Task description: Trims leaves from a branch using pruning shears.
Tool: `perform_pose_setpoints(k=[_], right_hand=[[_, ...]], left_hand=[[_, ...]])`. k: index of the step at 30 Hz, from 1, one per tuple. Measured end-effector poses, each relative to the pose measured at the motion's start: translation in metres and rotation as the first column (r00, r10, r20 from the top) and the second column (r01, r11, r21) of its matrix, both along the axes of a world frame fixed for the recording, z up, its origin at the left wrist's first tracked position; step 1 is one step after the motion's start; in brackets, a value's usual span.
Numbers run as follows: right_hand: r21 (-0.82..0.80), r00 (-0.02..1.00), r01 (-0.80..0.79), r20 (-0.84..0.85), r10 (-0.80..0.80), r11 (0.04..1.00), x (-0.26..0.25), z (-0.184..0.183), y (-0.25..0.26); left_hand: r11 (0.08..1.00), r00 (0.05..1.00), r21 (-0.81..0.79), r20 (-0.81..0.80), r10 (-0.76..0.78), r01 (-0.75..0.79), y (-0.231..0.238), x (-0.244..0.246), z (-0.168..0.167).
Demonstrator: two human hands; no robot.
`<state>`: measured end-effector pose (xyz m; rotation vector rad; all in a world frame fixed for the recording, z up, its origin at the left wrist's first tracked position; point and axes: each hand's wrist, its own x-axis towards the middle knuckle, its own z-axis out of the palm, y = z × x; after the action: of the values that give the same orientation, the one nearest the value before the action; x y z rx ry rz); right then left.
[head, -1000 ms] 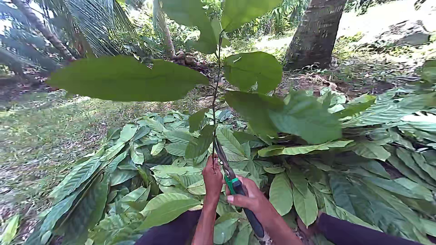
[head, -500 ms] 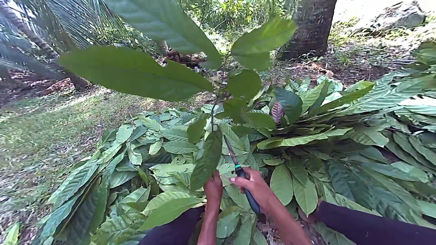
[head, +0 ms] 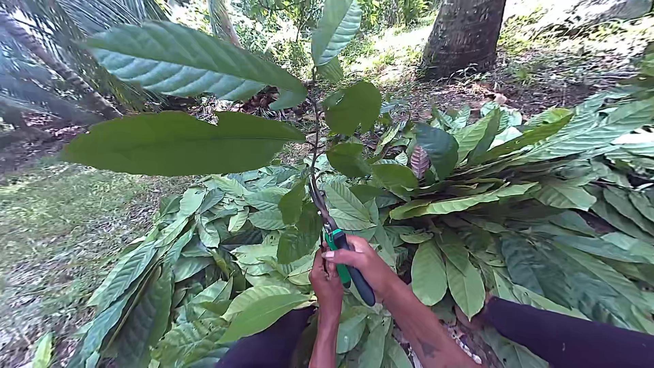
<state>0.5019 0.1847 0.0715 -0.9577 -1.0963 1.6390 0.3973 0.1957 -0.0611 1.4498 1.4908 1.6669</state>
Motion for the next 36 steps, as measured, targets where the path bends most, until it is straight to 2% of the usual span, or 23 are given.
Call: perform_pose_setpoints(k=[6,10,16,20,26,36], right_hand=[[0.013,0.998,0.039,-0.041,-0.039,0.999,-0.002,0.005,0.007],[0.025,0.990,0.120,-0.070,-0.118,0.992,-0.003,0.006,0.008],[0.121,0.971,0.231,-0.096,-0.220,0.965,-0.009,0.008,0.004],[0.147,0.981,0.160,-0.131,-0.141,0.976,-0.002,0.020,0.009],[0.085,0.974,0.036,-0.226,-0.016,0.996,-0.002,0.032,0.008],[0.064,0.948,0.142,-0.297,-0.117,0.988,-0.011,0.041,0.018]], left_hand=[[1.000,1.000,0.012,-0.006,-0.014,0.014,-0.004,0.005,0.001],[1.000,1.000,0.016,-0.012,-0.022,0.022,-0.005,0.009,0.002],[1.000,1.000,0.006,-0.015,-0.019,0.019,-0.011,0.013,0.007],[0.999,1.000,-0.023,-0.004,-0.024,0.024,-0.012,0.014,0.005],[0.996,0.998,-0.086,0.061,0.018,-0.013,-0.014,0.018,0.006],[0.999,1.000,-0.025,0.015,0.022,-0.021,-0.011,0.019,-0.004]])
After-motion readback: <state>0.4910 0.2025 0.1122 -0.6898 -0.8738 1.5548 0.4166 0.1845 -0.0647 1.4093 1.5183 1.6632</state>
